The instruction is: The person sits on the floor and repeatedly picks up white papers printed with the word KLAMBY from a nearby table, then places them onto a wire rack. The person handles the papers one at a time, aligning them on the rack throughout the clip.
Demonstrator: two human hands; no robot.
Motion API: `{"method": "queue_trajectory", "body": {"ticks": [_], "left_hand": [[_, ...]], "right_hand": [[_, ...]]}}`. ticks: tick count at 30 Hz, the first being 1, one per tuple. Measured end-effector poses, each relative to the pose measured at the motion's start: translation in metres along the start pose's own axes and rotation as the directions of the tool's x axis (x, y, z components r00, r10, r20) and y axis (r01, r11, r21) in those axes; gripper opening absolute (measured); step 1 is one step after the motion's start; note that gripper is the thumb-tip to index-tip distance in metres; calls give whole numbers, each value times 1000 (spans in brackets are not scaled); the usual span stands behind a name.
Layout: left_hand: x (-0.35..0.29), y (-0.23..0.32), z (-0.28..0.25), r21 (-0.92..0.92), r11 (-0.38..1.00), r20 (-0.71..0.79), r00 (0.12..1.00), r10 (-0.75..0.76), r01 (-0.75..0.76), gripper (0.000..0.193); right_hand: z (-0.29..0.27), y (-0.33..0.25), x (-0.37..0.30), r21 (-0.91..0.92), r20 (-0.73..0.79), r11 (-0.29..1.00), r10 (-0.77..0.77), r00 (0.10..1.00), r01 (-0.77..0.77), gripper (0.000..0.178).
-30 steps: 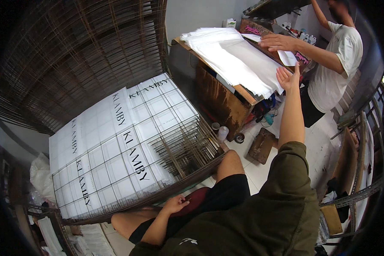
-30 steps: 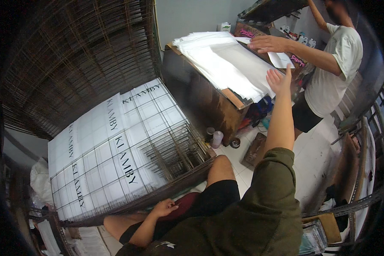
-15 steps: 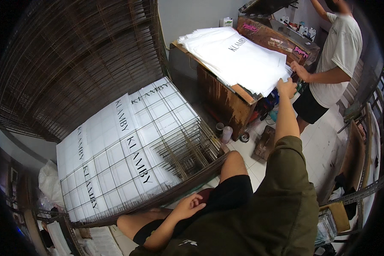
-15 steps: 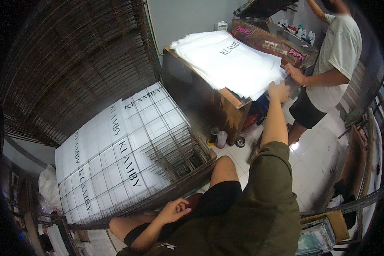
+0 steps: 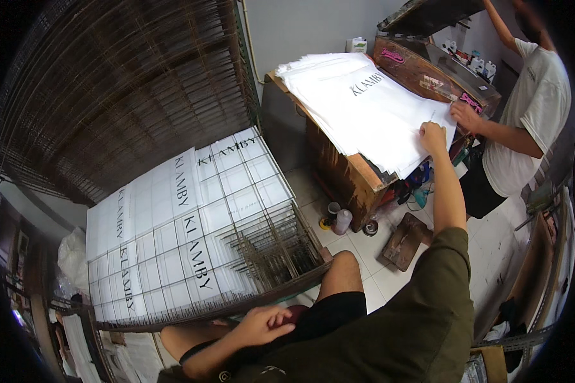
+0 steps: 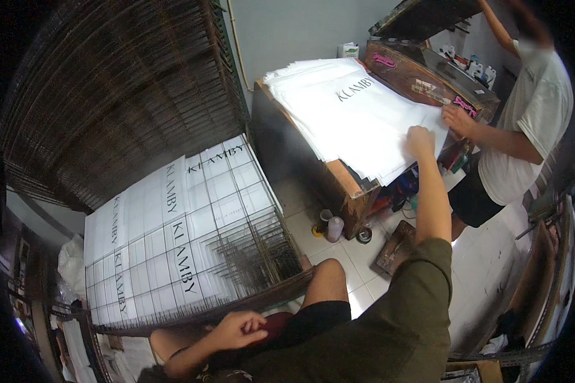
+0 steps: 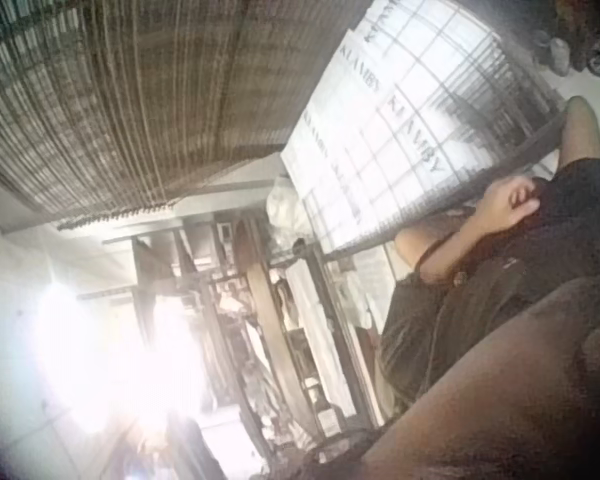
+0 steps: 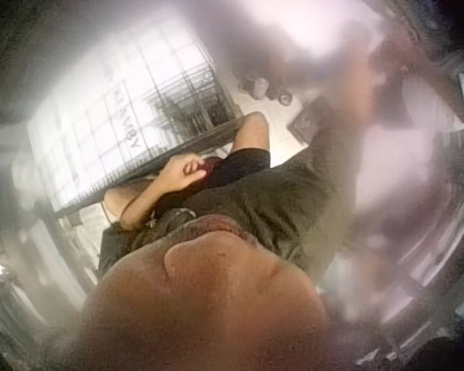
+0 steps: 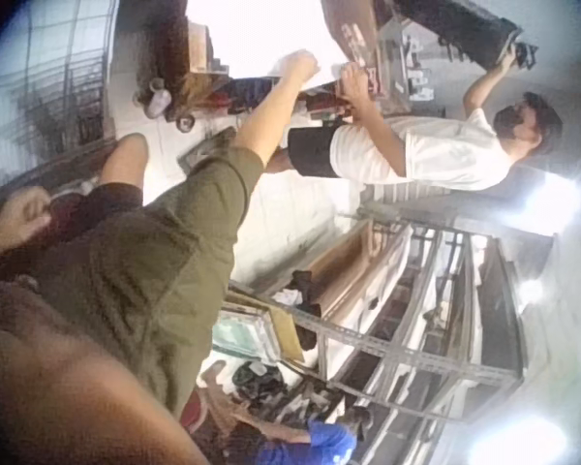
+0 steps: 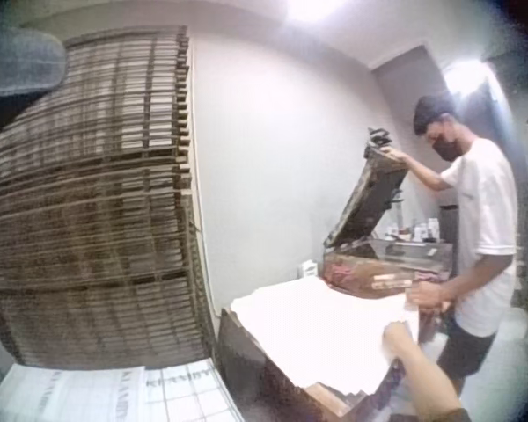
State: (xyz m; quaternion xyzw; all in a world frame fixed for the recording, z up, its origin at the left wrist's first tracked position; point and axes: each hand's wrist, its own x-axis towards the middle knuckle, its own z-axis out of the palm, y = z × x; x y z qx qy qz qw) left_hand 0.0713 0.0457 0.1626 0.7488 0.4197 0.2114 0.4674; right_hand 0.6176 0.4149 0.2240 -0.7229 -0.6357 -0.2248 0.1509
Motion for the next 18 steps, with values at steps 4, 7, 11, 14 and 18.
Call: {"method": "queue_trajectory", "body": {"ticks": [4, 7, 11, 14, 18], "left_hand": [[112, 44, -15, -127, 978, 43, 984, 174, -167, 39], [203, 34, 3, 122, 886, -185, 867, 463, -447, 58], [272, 82, 32, -385, 903, -254, 963, 94, -190, 66], [295, 98, 36, -633, 757, -396, 908, -135, -164, 54], [281, 102, 18, -366, 884, -635, 772, -11, -289, 39]], "right_hand": [[-68, -73, -12, 120, -48, 987, -100, 994, 105, 20], [-110, -166, -23, 235, 114, 965, -145, 983, 115, 35], [-156, -251, -50, 209, 269, 959, -246, 931, 193, 32], [-170, -284, -60, 170, 319, 957, -280, 905, 236, 32], [-177, -306, -58, 135, 397, 974, -220, 891, 180, 32]]}}
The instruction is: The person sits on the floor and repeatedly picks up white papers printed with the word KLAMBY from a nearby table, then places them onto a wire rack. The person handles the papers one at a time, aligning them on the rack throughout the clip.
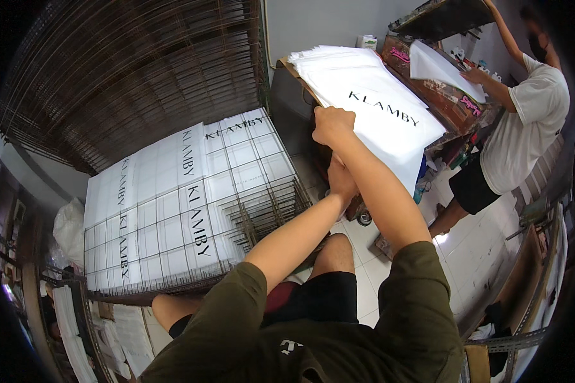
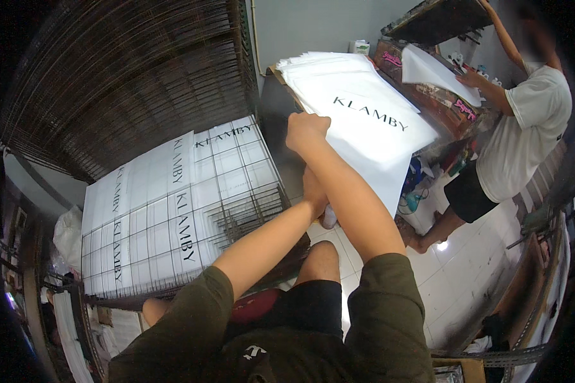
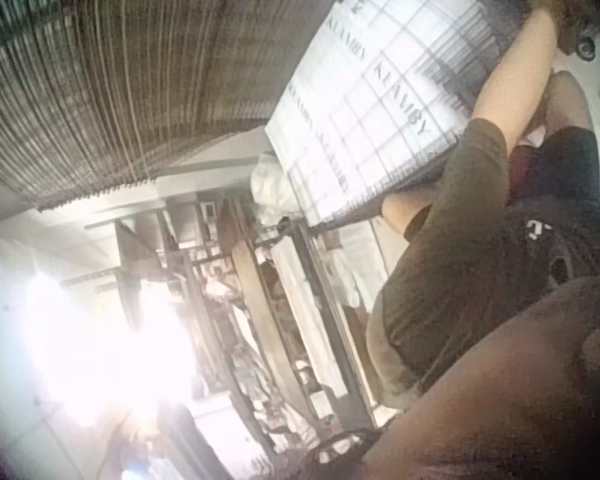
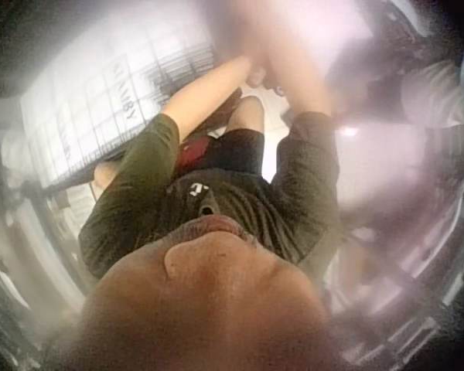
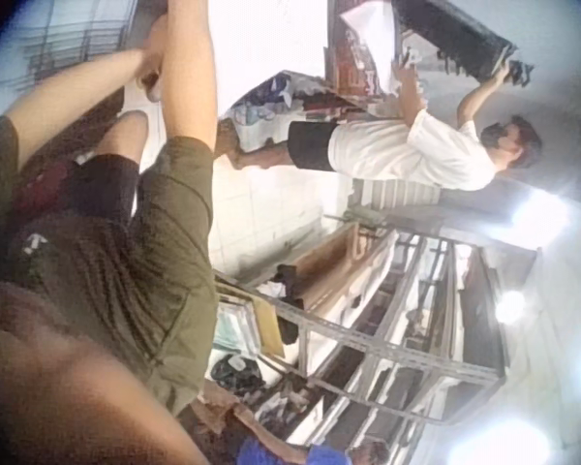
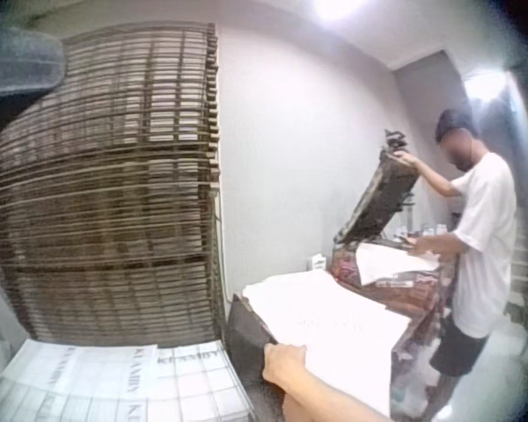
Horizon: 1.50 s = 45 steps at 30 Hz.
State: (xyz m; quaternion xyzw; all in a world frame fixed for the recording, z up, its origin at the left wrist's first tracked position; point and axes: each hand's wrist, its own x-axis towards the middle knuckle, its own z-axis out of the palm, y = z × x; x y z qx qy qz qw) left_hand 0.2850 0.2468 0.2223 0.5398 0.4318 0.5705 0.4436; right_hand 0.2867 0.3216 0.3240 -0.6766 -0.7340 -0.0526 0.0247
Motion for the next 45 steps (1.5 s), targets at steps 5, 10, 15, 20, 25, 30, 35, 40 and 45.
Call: {"method": "queue_trajectory", "body": {"ticks": [5, 10, 15, 20, 25, 30, 35, 40, 45], "left_hand": [[12, -10, -11, 81, 975, -283, 933, 221, -206, 35], [28, -12, -23, 124, 990, -264, 960, 95, -63, 43], [55, -1, -70, 120, 991, -324, 941, 93, -57, 44], [64, 100, -143, -386, 921, -148, 989, 2, -60, 35], [55, 211, -223, -325, 946, 29, 1000, 9, 1, 38], [-4, 292, -279, 56, 988, -99, 984, 149, -144, 40], [-49, 328, -369, 22, 983, -109, 977, 181, -180, 33], [-143, 322, -463, -235, 968, -275, 961, 23, -90, 39], [-262, 259, -523, -335, 936, -503, 860, -84, -105, 45]], "right_hand": [[-11, -8, 0, 46, 63, 998, 35, 997, -38, 31], [-15, -7, -1, 55, -15, 998, 1, 1000, 0, 40], [-36, 19, -25, 85, -301, 965, -212, 930, 248, 54], [-41, 149, -36, 685, -415, 684, 84, 906, 251, 47], [28, 158, -91, 998, 51, -58, 275, 960, -37, 46], [95, 16, -100, 961, 7, -274, 101, 995, 22, 56], [157, -123, -69, 483, -101, -697, -646, 757, -530, 74], [107, -194, -117, 409, -137, -746, -619, 773, -525, 51], [18, -206, -114, 751, -233, -620, -572, 787, -228, 61]]}}
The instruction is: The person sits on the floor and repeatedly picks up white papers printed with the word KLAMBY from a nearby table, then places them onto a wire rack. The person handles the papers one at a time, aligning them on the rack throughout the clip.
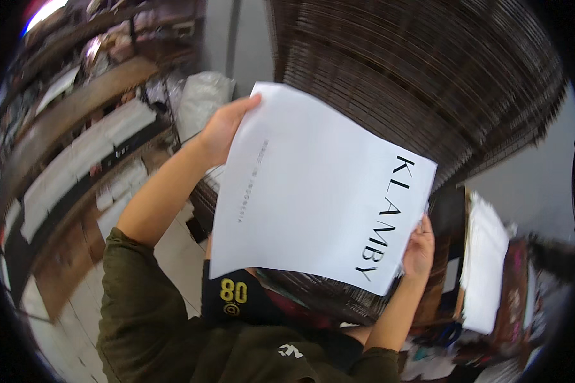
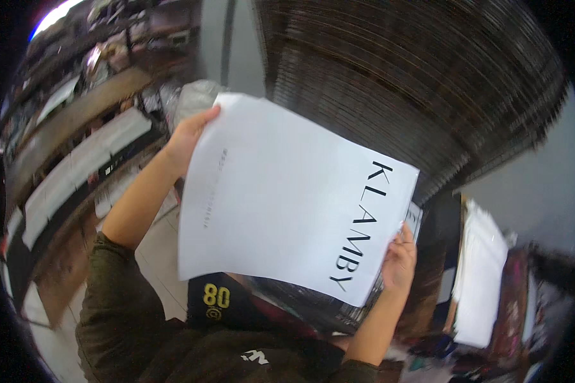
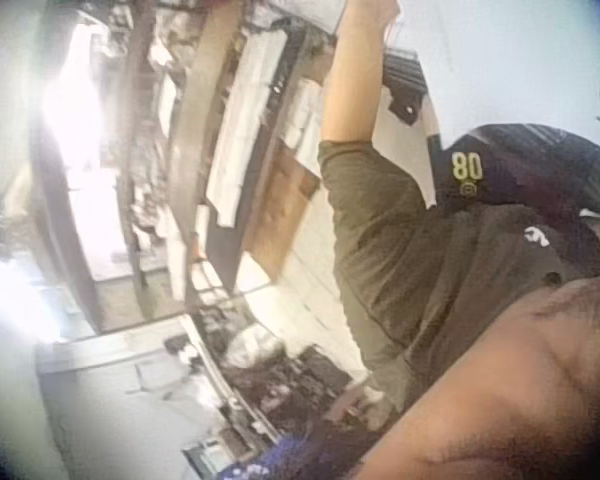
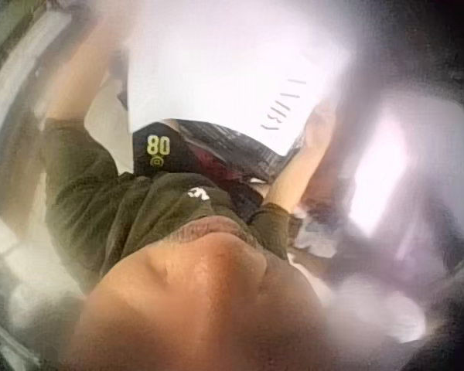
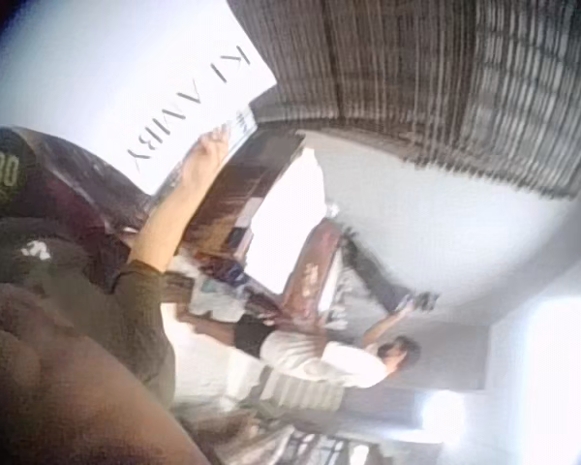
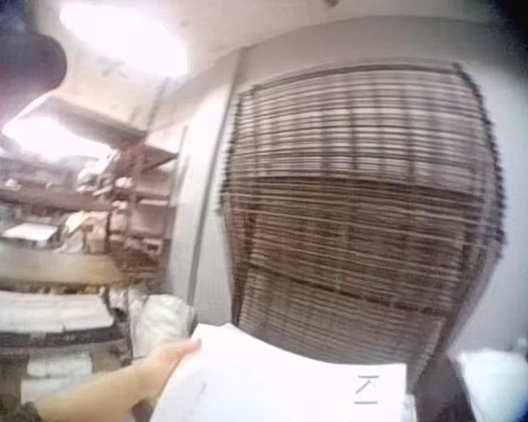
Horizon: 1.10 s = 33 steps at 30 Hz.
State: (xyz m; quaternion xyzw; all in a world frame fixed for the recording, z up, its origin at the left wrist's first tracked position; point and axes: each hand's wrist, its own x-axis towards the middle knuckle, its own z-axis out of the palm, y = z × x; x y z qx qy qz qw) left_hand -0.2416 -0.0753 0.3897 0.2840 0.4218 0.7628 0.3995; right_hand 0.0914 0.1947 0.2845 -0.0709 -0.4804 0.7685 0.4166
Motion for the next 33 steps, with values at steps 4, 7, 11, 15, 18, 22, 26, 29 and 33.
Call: {"method": "queue_trajectory", "body": {"ticks": [4, 7, 11, 15, 18, 22, 26, 29, 33], "left_hand": [[-30, -121, -93, 78, 980, -400, 895, 197, -181, 29], [-83, -263, -126, 658, 730, -566, 517, 642, -186, 12], [-165, -320, -17, 518, 543, 349, 743, 571, -660, 25], [-149, -354, 20, 444, 760, 799, 594, -96, -475, 27], [-119, -405, 10, 585, 662, 783, 540, -309, -470, 33], [-94, -461, -19, 730, 523, 680, 543, -494, -439, 38], [-83, -469, -13, 786, 481, 618, 466, -633, -388, 42], [-77, -464, -6, 794, 478, 607, 457, -650, -376, 43], [-72, -432, 3, 804, 466, 589, 389, -708, -368, 48]], "right_hand": [[95, -73, 30, -540, 301, 829, 29, 953, 145, 53], [197, -70, 72, -784, 563, 495, 316, 764, 374, 30], [300, -33, 99, -704, 688, 422, 607, 398, 572, 43], [370, 6, 137, -571, 782, 539, 587, 210, 619, 50], [394, 48, 166, -618, 784, 650, 475, 399, 442, 47], [381, 116, 213, -682, 623, 683, 358, 696, 260, 46], [327, 195, 264, -535, 449, 841, 365, 815, -82, 48], [288, 258, 261, -370, 364, 915, 305, 880, -164, 50], [247, 327, 220, -260, 163, 924, 327, 931, -279, 60]]}}
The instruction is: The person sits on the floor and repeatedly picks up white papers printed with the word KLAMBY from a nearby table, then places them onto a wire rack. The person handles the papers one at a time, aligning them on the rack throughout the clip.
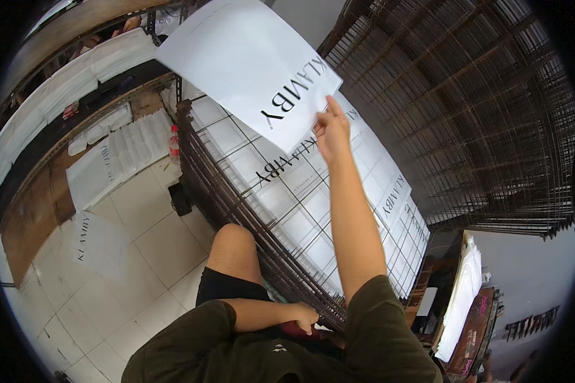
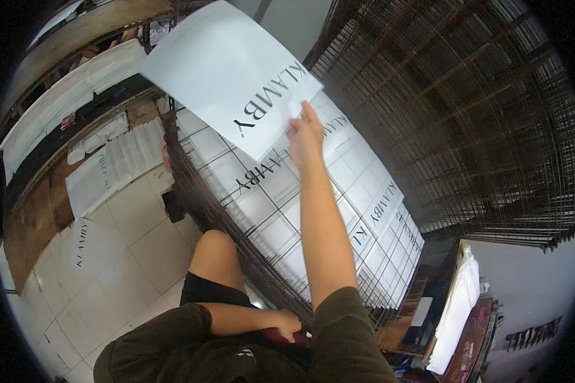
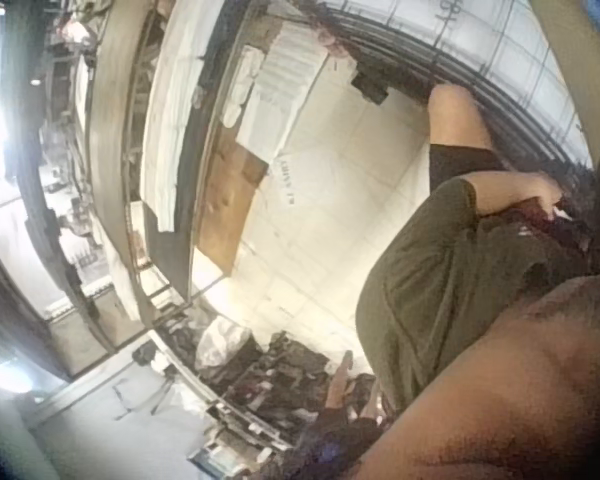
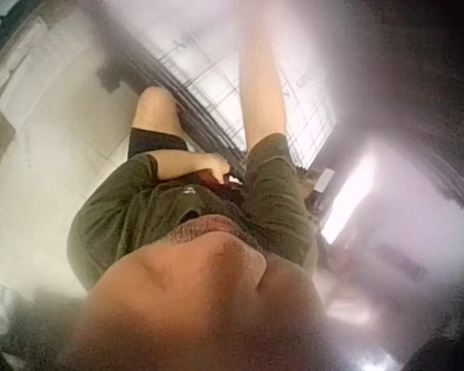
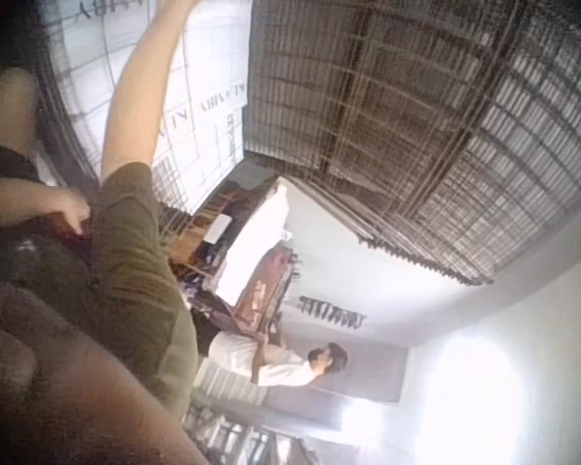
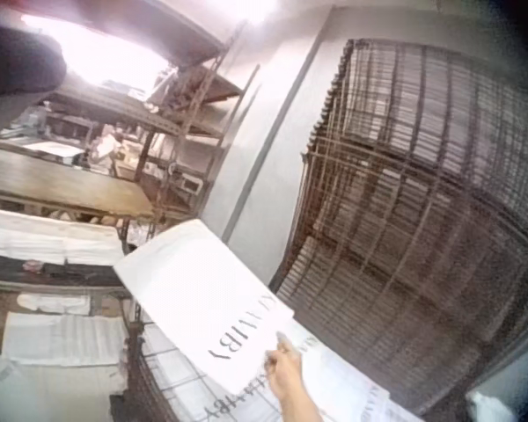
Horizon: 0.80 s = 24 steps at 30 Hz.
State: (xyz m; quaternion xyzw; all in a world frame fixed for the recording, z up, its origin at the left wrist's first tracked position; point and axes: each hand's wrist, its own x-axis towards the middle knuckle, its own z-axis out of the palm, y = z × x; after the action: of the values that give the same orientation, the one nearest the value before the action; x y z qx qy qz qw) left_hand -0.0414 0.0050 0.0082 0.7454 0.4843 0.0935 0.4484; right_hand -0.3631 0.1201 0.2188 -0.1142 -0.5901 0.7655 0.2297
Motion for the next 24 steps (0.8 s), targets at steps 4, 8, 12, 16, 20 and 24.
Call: {"method": "queue_trajectory", "body": {"ticks": [4, 8, 12, 16, 20, 24], "left_hand": [[53, -26, 46, -36, 984, -101, 981, 167, -172, 52], [102, -48, 95, -31, 949, -275, 916, 292, -312, 54], [91, -45, 86, -120, 953, -200, 948, 250, -276, 59], [108, -54, 103, -125, 917, -300, 895, 330, -380, 62], [106, -50, 100, -104, 944, -199, 937, 288, -312, 67], [90, -38, 85, -131, 970, -91, 976, 196, -207, 73]], "right_hand": [[-11, 66, -20, 42, -131, 998, 59, 990, -54, 66], [-22, 91, -41, -13, -188, 990, 138, 972, -143, 70], [-27, 98, -57, -109, -244, 979, 142, 959, -173, 69], [-31, 95, -67, -233, -289, 957, 103, 952, -174, 68], [-59, 117, -64, -321, -347, 936, 22, 938, -141, 66], [-78, 137, -64, -330, -423, 930, 10, 906, -165, 65]]}}
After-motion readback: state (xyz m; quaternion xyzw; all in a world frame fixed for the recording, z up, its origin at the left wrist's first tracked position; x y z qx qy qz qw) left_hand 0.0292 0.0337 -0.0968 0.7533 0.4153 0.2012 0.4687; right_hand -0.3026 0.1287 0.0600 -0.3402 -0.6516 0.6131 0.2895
